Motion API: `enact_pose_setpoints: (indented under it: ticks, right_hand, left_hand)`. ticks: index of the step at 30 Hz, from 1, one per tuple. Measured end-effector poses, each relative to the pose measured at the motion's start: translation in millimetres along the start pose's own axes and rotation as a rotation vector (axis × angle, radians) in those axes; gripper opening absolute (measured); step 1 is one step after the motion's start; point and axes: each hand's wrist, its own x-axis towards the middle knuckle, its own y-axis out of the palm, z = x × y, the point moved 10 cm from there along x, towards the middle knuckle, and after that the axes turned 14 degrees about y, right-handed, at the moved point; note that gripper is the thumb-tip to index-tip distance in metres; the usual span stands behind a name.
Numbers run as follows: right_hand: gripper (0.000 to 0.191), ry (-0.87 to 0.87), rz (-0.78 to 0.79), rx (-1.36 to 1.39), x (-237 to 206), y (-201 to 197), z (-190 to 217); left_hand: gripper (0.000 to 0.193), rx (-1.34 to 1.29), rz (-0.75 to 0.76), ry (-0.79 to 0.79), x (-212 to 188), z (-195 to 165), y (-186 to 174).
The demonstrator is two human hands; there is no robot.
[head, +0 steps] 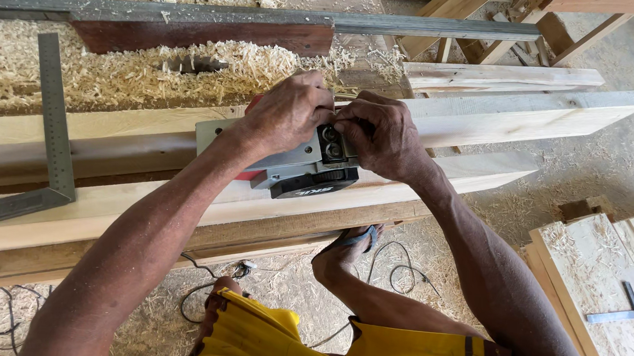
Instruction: The person adjusts a handheld woodworking tool on a wooden plank using a metal square and a wrench. They measure the tool's position, tighten a bolt, and reposition the tool along the plank.
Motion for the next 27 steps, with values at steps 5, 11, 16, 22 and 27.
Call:
enact_pose_setpoints:
  ticks: [5, 11, 16, 22, 27]
  right_hand:
    - [0.005, -0.021, 0.028, 0.007, -2, 0, 4]
    - [0.007, -0.049, -0.005, -0.019, -2, 0, 6]
    - [0.011, -0.028, 0.048, 0.076, -8, 3, 1]
    - [0.026, -0.28, -0.059, -0.056, -43, 4, 29]
    - [0.036, -0.331, -0.101, -0.12, -60, 9, 37]
  left_hand:
    - [0.016, 0.136, -0.055, 0.282, 7, -19, -6]
    - [0.039, 0.002, -0.088, 0.273, 3, -17, -19]
    - [0.017, 0.089, -0.442, -0.103, -71, 10, -78]
    - [0.017, 0.631, -0.596, -0.806, -312, 28, -148]
    - [0.033, 0.837, -0.382, -0.976, -407, 23, -140]
